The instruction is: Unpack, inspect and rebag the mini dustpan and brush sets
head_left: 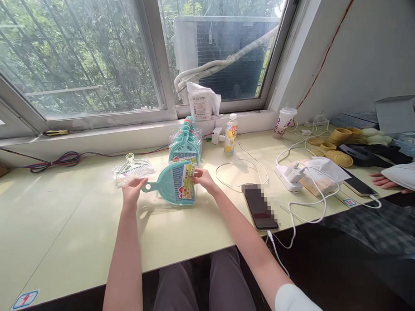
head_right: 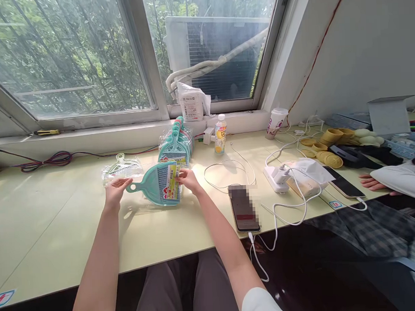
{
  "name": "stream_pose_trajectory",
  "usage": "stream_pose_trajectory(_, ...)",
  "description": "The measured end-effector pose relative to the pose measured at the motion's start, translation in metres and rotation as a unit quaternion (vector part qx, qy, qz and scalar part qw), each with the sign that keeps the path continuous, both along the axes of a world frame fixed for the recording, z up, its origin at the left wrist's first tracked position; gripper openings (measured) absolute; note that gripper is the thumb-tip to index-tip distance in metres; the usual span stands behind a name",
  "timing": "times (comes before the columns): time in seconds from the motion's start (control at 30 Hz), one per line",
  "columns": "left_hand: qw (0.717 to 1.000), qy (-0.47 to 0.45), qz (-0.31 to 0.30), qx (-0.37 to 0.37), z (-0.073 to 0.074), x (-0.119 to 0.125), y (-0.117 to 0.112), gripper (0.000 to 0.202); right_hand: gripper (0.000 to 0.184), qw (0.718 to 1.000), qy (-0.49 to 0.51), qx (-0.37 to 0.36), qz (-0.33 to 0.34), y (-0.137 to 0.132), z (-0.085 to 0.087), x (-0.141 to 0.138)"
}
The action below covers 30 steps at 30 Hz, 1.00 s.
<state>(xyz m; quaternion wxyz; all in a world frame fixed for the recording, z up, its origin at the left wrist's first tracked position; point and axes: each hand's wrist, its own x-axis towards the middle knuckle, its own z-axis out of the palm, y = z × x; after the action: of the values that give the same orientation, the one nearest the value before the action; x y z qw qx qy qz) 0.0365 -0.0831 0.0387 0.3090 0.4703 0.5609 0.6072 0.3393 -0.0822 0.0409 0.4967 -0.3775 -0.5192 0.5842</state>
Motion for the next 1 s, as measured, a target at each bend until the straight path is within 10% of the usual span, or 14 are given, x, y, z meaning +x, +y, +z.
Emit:
stream_pose_trajectory(0.17,0.974,-0.037,-0.201,-0.094,0.006,0.008,-0.014,0.070,0.046,0.998,0.042,0.014,-0.047,0.001,-0.004,-0.002)
stream_pose_trajectory(0.27,0.968,0.026,-0.216,-0.126,0.008,0.008,-0.017,0.063,0.046,0.994,0.067,0.003,-0.081,0.002,-0.005,-0.001)
stream_pose_trajectory(0.5,0.991,-0.002,0.120,-0.054,-0.006,-0.038,-0.009,0.052,0.035,0.959,0.182,-0.017,-0.217,0.007,-0.009,0.016)
stream_pose_trajectory(0.63,0.916,0.084,0.385,-0.082,-0.008,-0.048,-0.013,0.073,0.037,0.951,0.221,-0.031,-0.213,0.009,-0.013,0.014)
stream_pose_trajectory(0.73,0.870,0.180,0.458,-0.033,0.001,-0.024,-0.020,0.097,0.038,0.952,0.240,-0.039,-0.188,0.006,-0.018,0.003)
stream_pose_trajectory(0.8,0.913,0.176,0.364,0.051,0.007,0.005,-0.022,0.087,0.040,0.951,0.252,-0.045,-0.173,0.002,-0.020,-0.007)
stream_pose_trajectory(0.9,0.998,0.027,0.014,0.063,0.005,0.052,-0.021,0.063,0.042,0.959,0.242,-0.053,-0.141,-0.003,-0.024,-0.021)
stream_pose_trajectory(1.0,0.983,-0.073,-0.168,0.014,-0.006,0.081,-0.017,0.064,0.036,0.973,0.198,-0.052,-0.105,-0.004,-0.024,-0.028)
